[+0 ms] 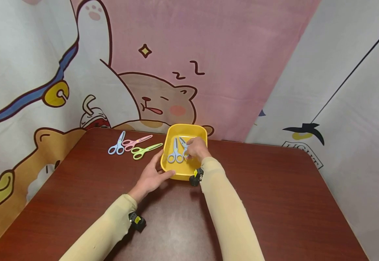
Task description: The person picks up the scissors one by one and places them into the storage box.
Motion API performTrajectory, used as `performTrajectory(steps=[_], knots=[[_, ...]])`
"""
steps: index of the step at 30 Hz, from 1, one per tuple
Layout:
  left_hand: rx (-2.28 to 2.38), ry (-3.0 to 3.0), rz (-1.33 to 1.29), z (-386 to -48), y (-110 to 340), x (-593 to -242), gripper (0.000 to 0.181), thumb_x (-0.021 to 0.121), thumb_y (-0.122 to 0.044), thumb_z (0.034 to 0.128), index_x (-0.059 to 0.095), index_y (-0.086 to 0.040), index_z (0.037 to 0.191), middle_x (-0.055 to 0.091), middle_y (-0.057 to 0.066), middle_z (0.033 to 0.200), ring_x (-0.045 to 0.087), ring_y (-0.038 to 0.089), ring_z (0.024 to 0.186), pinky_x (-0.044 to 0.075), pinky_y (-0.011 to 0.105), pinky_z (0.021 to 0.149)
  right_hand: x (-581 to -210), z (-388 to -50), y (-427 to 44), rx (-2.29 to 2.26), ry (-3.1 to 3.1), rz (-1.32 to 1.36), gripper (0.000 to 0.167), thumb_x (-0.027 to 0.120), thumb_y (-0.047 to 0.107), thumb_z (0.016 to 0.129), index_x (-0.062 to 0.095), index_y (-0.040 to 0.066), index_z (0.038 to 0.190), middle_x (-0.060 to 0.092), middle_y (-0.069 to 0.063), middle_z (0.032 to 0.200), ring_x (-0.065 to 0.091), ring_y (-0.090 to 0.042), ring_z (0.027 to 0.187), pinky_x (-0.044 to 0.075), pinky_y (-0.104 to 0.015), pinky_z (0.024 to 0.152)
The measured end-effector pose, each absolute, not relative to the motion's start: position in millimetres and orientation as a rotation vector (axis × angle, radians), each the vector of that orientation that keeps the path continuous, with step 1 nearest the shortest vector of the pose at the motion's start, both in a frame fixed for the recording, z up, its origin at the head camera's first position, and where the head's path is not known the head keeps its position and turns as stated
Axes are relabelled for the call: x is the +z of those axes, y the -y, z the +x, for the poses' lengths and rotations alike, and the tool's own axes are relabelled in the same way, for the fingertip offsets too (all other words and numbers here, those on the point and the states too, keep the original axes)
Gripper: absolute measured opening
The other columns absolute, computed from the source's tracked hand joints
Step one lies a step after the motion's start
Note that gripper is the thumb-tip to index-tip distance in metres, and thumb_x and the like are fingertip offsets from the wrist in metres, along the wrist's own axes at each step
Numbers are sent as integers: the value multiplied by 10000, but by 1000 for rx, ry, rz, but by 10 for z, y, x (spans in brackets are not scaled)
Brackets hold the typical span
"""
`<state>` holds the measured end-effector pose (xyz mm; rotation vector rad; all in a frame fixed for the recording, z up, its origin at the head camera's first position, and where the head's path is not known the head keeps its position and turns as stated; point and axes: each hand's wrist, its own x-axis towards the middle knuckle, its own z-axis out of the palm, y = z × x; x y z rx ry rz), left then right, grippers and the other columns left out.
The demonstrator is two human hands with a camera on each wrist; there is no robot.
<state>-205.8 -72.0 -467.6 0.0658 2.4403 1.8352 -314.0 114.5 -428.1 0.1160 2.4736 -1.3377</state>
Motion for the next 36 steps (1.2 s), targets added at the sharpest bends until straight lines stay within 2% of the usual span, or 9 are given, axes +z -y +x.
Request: performTrajectory(steps=[5,11,16,26,36], knots=[[1853,-2419,63,-2065,714,-4669,982,845,-205,868,246,-134,1643,514,185,1482,637,312,1197,565,397,962,-4297,-3147,-1137,-1294,-2490,122,442,642,-96,926,618,-45,1365,603,-243,1194,673,-262,769,618,-321,723],[1833,-2429,56,-2060,715,-4666,984,847,-225,869,247,-142,1644,508,175,1484,635,304,1187,565,396,958,-4298,-3140,-1121,-1291,-2478,142,434,671,-64,939,620,-36,1369,598,-236,1239,659,-303,894,625,-334,759],[1838,-2422,60,-2057,721,-4663,984,847,-233,870,246,-144,1645,502,176,1487,633,305,1187,567,394,952,-4283,-3132,-1119,-1254,-2494,121,420,647,-12,957,618,-35,1375,601,-227,1276,647,-309,915,616,-340,774],[1834,-2424,56,-2062,730,-4671,984,847,-252,873,245,-158,1646,490,168,1506,629,293,1199,562,400,965,-4239,-3099,-1130,-1147,-2548,54,422,640,67,983,617,-18,1395,615,-193,1341,566,-315,1145,503,-420,1016],[1828,-2436,61,-2055,718,-4663,986,847,-247,870,246,-147,1645,492,168,1508,628,306,1203,556,404,975,-4191,-3088,-1137,-1113,-2538,47,437,639,115,991,610,11,1414,606,-173,1356,539,-313,1182,449,-452,1092]])
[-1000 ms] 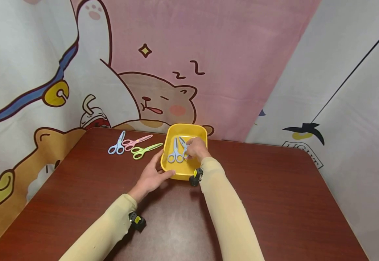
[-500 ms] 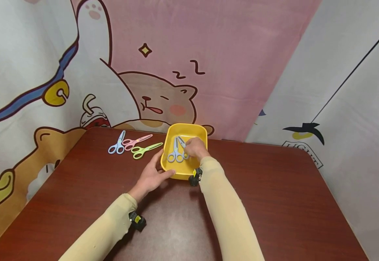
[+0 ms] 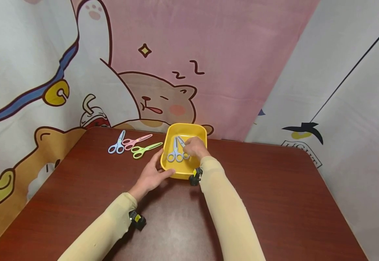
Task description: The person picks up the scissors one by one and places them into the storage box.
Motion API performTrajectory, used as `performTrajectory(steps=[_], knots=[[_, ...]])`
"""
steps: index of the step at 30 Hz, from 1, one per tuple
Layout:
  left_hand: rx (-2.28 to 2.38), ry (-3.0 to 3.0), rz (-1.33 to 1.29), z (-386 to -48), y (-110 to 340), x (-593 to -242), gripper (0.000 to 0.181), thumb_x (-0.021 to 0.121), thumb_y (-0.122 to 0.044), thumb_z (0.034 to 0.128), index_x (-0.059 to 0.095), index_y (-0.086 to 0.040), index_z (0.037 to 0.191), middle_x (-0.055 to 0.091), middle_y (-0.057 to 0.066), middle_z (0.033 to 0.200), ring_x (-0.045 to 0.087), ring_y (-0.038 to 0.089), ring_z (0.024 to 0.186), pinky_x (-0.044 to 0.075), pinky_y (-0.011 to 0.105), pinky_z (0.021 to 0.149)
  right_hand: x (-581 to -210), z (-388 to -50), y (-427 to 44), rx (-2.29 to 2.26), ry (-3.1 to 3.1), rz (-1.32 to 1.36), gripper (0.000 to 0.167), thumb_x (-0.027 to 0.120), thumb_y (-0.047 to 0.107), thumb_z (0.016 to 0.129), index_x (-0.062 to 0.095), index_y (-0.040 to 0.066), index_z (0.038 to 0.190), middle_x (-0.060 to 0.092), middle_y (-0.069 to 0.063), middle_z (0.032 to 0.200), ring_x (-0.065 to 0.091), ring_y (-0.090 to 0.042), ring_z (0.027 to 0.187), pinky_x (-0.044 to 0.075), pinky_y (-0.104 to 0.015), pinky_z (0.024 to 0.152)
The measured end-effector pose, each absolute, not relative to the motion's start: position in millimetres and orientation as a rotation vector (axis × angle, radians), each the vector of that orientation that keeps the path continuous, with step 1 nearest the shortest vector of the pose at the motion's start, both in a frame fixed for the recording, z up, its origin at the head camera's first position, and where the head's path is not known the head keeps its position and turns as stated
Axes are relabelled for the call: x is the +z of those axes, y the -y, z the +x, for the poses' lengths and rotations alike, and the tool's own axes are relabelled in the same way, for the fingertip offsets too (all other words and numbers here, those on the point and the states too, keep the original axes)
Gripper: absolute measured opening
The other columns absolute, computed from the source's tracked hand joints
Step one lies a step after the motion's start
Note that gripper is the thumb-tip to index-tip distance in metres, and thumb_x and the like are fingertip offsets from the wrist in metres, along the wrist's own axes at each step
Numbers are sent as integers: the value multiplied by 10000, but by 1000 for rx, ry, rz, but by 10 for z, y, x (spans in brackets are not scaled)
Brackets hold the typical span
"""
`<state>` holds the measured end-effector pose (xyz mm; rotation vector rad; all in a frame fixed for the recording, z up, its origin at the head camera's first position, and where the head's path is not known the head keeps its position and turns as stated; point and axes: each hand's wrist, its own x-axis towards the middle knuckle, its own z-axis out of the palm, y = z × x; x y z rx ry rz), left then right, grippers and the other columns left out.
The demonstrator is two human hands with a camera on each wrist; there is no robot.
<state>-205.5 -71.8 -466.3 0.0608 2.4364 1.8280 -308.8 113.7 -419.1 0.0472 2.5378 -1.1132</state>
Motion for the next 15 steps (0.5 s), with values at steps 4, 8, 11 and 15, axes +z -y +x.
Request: performTrajectory(steps=[4,8,11,15], knots=[[1839,-2432,69,-2063,713,-4664,984,846,-223,868,246,-139,1644,492,175,1509,629,321,1211,557,405,975,-4149,-3091,-1129,-1108,-2536,48,437,629,135,1008,601,22,1428,599,-165,1372,543,-310,1192,456,-454,1090],[1838,-2437,76,-2065,710,-4662,981,840,-214,870,243,-135,1644,498,180,1504,628,329,1225,556,407,980,-4109,-3088,-1119,-1116,-2544,27,429,618,139,1014,603,24,1427,596,-167,1383,549,-307,1200,457,-457,1093],[1833,-2442,79,-2061,713,-4664,980,840,-219,870,245,-128,1643,503,183,1498,629,327,1225,560,402,973,-4077,-3076,-1118,-1122,-2554,2,426,618,139,1010,610,23,1420,607,-169,1366,559,-303,1185,460,-459,1089],[1839,-2441,85,-2060,710,-4665,983,843,-218,867,246,-123,1642,502,187,1500,630,328,1225,562,400,971,-4027,-3050,-1130,-1147,-2547,-20,426,612,146,1014,609,28,1423,619,-166,1347,572,-299,1164,467,-451,1074]])
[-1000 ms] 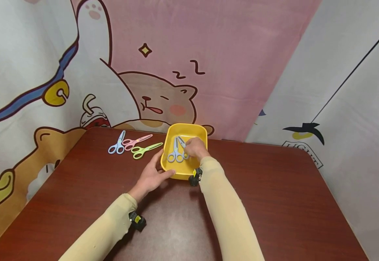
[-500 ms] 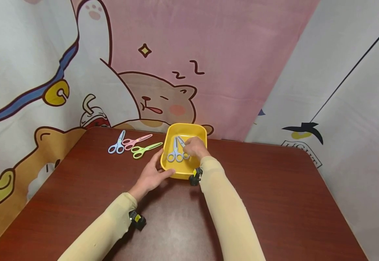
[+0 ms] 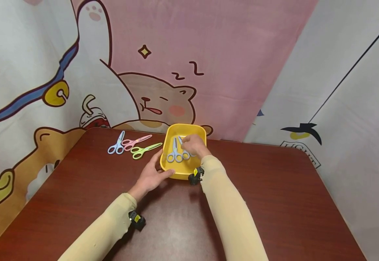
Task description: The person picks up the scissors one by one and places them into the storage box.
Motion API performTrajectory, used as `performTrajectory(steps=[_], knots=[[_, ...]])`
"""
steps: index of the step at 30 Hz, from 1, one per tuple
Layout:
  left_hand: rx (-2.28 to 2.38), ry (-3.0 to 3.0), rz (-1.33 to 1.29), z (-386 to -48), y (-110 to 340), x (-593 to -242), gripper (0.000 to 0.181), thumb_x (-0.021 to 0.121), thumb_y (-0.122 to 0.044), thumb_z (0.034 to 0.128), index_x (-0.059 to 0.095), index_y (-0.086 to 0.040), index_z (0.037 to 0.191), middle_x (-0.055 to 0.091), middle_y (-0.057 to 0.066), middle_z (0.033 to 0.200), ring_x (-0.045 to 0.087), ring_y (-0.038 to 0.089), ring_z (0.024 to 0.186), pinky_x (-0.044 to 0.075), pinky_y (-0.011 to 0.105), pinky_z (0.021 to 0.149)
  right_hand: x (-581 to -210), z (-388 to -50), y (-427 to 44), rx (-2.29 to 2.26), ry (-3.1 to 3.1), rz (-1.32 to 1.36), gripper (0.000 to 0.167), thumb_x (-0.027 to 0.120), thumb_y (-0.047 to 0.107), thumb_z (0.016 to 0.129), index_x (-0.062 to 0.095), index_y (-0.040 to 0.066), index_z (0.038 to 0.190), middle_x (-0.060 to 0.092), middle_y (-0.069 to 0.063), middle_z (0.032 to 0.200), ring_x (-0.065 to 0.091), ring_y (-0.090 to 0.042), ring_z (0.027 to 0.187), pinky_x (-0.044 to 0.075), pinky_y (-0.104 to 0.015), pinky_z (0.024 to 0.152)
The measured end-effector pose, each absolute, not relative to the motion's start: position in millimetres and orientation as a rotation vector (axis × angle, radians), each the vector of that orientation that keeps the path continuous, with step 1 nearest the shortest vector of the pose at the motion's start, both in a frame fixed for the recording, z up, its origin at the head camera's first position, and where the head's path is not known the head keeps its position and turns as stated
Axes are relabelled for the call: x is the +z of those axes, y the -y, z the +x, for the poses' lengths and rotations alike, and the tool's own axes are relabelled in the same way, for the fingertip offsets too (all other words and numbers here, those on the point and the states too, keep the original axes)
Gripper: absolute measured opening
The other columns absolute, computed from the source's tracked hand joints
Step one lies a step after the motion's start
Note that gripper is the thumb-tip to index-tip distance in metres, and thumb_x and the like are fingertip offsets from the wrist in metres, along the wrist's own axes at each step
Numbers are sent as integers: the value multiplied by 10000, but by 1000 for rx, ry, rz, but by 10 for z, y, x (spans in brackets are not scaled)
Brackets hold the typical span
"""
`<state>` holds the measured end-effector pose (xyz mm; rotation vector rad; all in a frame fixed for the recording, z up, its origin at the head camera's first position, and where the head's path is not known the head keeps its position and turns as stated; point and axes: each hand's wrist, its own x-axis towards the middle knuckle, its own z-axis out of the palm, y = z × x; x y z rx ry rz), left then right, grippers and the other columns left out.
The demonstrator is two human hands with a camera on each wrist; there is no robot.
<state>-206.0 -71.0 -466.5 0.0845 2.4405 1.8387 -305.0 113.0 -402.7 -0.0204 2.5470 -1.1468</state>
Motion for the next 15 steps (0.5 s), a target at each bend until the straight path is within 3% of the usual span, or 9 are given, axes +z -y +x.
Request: performTrajectory(steps=[7,15], knots=[[1852,-2437,87,-2054,706,-4660,978,841,-206,869,249,-134,1644,513,184,1494,630,334,1229,557,412,979,-3962,-2990,-1190,-1241,-2489,-61,456,604,133,1018,569,21,1458,583,-178,1436,562,-348,1260,451,-469,1092],[1840,-2445,74,-2054,714,-4669,980,843,-219,866,251,-139,1644,529,177,1476,629,322,1224,554,416,982,-3939,-2899,-1271,-1278,-2519,-99,467,618,141,1007,570,35,1459,542,-182,1495,574,-338,1229,460,-493,1089]])
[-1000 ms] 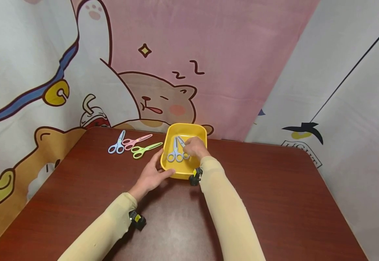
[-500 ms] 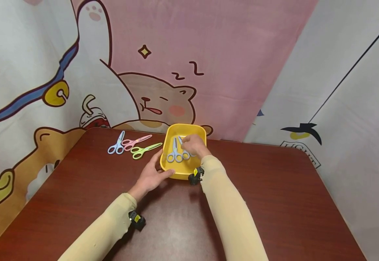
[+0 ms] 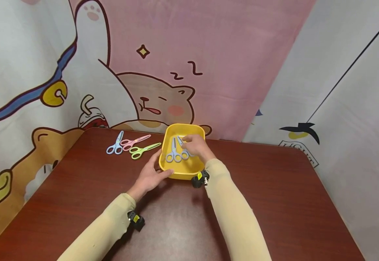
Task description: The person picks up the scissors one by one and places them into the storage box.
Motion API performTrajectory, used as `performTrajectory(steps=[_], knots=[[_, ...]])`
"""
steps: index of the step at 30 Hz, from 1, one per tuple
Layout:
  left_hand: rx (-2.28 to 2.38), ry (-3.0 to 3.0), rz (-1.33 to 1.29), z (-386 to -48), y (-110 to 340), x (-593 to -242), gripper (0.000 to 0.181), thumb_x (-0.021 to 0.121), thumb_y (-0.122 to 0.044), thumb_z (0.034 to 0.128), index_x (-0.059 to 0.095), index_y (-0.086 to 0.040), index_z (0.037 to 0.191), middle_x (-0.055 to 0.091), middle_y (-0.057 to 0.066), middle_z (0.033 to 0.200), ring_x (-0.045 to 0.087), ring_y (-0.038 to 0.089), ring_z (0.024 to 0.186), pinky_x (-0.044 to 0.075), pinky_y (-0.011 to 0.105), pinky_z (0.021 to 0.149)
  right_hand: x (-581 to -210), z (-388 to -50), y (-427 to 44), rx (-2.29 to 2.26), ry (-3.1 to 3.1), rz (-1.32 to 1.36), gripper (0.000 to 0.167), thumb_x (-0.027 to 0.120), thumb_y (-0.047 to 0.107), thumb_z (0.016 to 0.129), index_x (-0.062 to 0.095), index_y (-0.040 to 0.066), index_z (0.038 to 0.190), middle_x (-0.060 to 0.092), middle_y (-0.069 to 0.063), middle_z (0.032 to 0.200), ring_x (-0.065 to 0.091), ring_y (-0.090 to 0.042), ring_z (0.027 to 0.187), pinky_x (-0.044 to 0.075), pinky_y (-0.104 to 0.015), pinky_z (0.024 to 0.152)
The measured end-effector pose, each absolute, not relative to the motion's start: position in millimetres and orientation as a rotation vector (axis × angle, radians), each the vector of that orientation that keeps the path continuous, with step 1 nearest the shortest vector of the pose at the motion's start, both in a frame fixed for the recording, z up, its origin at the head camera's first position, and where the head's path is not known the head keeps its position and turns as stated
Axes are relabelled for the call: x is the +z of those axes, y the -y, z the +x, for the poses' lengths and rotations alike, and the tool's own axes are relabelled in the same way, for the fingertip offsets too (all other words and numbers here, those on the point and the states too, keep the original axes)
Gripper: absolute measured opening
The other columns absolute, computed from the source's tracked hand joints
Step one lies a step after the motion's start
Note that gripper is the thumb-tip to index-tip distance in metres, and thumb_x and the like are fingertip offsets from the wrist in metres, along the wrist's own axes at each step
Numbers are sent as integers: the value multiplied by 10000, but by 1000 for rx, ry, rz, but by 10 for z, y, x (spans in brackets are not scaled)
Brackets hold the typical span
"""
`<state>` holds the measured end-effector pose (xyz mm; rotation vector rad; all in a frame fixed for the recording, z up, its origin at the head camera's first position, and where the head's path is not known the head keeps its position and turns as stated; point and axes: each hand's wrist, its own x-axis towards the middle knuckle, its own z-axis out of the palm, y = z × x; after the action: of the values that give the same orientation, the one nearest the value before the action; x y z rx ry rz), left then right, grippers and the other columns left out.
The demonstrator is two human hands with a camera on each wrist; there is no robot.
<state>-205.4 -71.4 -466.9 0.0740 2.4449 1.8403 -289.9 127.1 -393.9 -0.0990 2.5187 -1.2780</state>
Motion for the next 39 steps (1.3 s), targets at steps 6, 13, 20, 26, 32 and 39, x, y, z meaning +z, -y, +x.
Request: performTrajectory(steps=[6,13,20,26,32,39], knots=[[1841,-2445,75,-2067,709,-4682,982,843,-223,865,251,-139,1644,523,176,1485,627,319,1233,551,424,991,-3939,-2827,-1322,-1350,-2513,-85,456,615,138,1011,578,43,1455,536,-191,1495,601,-340,1210,502,-452,1042],[1817,-2458,57,-2068,713,-4684,982,843,-235,866,252,-148,1645,525,160,1486,626,309,1228,547,421,996,-3960,-2733,-1409,-1477,-2493,-73,435,614,132,1005,599,51,1433,544,-177,1486,630,-433,1208,511,-475,1041],[1838,-2434,61,-2058,715,-4669,987,845,-222,865,246,-137,1645,519,173,1486,629,320,1228,555,422,985,-3991,-2650,-1486,-1584,-2502,-55,439,617,111,979,619,62,1415,572,-175,1459,639,-444,1180,518,-467,1031],[1851,-2427,66,-2054,711,-4665,987,845,-202,864,245,-140,1646,534,178,1467,629,330,1232,554,423,988,-4034,-2574,-1542,-1683,-2502,-17,434,608,77,995,600,21,1425,539,-227,1473,638,-453,1200,522,-496,1044],[1855,-2421,68,-2056,717,-4677,986,847,-201,864,248,-146,1645,534,176,1464,625,324,1241,553,425,991,-4083,-2480,-1609,-1716,-2578,20,409,599,68,1002,617,28,1408,534,-179,1485,646,-385,1169,544,-486,1010],[1846,-2417,62,-2044,724,-4668,980,843,-211,870,246,-148,1644,535,174,1461,618,320,1248,547,435,1002,-4137,-2401,-1682,-1757,-2640,67,405,606,49,995,623,21,1398,598,-220,1396,609,-315,1115,517,-265,782]])
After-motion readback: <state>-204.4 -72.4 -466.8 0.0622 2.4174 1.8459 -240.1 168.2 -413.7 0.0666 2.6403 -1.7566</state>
